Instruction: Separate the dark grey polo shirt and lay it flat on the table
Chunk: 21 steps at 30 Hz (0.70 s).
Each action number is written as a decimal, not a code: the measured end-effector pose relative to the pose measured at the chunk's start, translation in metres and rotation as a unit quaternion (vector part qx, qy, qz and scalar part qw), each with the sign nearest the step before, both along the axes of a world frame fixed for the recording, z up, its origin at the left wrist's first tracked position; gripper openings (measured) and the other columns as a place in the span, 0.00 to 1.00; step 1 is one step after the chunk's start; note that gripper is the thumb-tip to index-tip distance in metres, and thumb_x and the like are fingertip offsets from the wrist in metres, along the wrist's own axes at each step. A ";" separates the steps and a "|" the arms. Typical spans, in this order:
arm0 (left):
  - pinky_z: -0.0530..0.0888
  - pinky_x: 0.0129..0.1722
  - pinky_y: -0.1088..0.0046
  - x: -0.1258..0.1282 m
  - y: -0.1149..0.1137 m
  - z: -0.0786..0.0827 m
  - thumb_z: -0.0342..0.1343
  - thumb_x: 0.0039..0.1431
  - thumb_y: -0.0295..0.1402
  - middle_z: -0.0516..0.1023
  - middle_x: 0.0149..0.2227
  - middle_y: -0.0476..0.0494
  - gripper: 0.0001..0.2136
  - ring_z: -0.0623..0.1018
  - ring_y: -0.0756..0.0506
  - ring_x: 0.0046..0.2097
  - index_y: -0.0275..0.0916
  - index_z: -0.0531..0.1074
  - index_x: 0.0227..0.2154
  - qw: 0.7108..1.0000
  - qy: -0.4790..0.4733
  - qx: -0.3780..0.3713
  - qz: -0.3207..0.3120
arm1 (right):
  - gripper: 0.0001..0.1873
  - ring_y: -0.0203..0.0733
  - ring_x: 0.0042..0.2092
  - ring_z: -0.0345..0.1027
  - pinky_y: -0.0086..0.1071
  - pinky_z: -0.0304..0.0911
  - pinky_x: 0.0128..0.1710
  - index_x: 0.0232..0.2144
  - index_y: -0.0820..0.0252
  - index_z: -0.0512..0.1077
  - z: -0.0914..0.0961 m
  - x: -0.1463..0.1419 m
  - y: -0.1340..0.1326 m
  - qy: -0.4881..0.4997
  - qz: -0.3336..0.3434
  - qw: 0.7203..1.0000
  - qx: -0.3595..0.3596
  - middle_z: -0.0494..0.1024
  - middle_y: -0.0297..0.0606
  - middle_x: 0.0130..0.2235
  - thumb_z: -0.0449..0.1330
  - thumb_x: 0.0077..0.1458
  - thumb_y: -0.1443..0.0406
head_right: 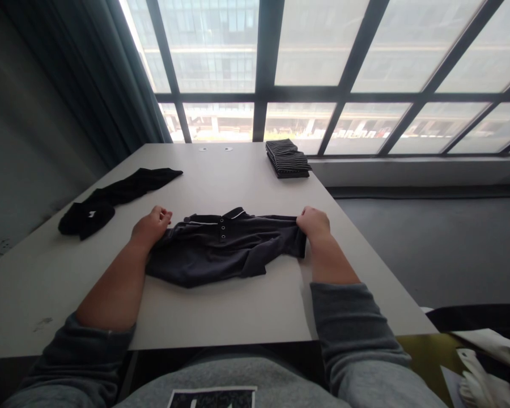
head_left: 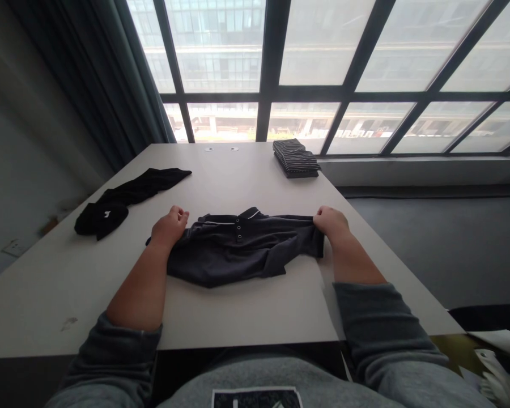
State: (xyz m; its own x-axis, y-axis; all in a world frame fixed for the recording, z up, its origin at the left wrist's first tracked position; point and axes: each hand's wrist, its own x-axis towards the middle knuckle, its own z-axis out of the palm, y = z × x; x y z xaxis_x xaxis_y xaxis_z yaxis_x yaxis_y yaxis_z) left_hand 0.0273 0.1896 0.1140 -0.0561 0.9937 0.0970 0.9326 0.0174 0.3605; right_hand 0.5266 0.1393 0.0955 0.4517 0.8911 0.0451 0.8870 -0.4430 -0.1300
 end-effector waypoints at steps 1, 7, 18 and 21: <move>0.76 0.50 0.59 -0.004 -0.002 -0.001 0.45 0.70 0.51 0.84 0.48 0.39 0.21 0.83 0.34 0.51 0.44 0.70 0.55 0.999 -0.016 -0.021 -0.033 | 0.18 0.52 0.53 0.74 0.37 0.63 0.55 0.48 0.64 0.80 -0.002 0.001 0.001 -0.016 0.022 1.000 0.015 0.81 0.53 0.49 0.56 0.60 0.67; 0.68 0.67 0.56 -0.030 -0.019 -0.017 0.64 0.49 0.57 0.74 0.65 0.33 0.39 0.73 0.31 0.66 0.43 0.72 0.62 0.965 -0.016 -0.095 -0.244 | 0.22 0.48 0.55 0.71 0.36 0.63 0.58 0.53 0.60 0.80 -0.015 -0.009 0.001 0.007 0.167 0.986 -0.025 0.80 0.49 0.53 0.62 0.63 0.54; 0.73 0.64 0.61 -0.034 -0.018 -0.004 0.48 0.64 0.44 0.83 0.56 0.42 0.22 0.80 0.38 0.59 0.44 0.81 0.51 0.974 -0.164 0.085 -0.130 | 0.12 0.44 0.45 0.74 0.31 0.63 0.45 0.43 0.60 0.78 0.017 -0.024 -0.017 0.122 0.229 0.964 0.063 0.83 0.41 0.43 0.56 0.62 0.63; 0.74 0.61 0.63 -0.038 -0.012 0.021 0.45 0.65 0.45 0.84 0.54 0.41 0.22 0.81 0.39 0.57 0.41 0.79 0.50 0.972 -0.188 0.123 -0.071 | 0.14 0.43 0.38 0.71 0.31 0.63 0.39 0.40 0.60 0.75 0.040 -0.026 -0.016 0.202 0.205 0.949 0.128 0.80 0.38 0.36 0.54 0.63 0.59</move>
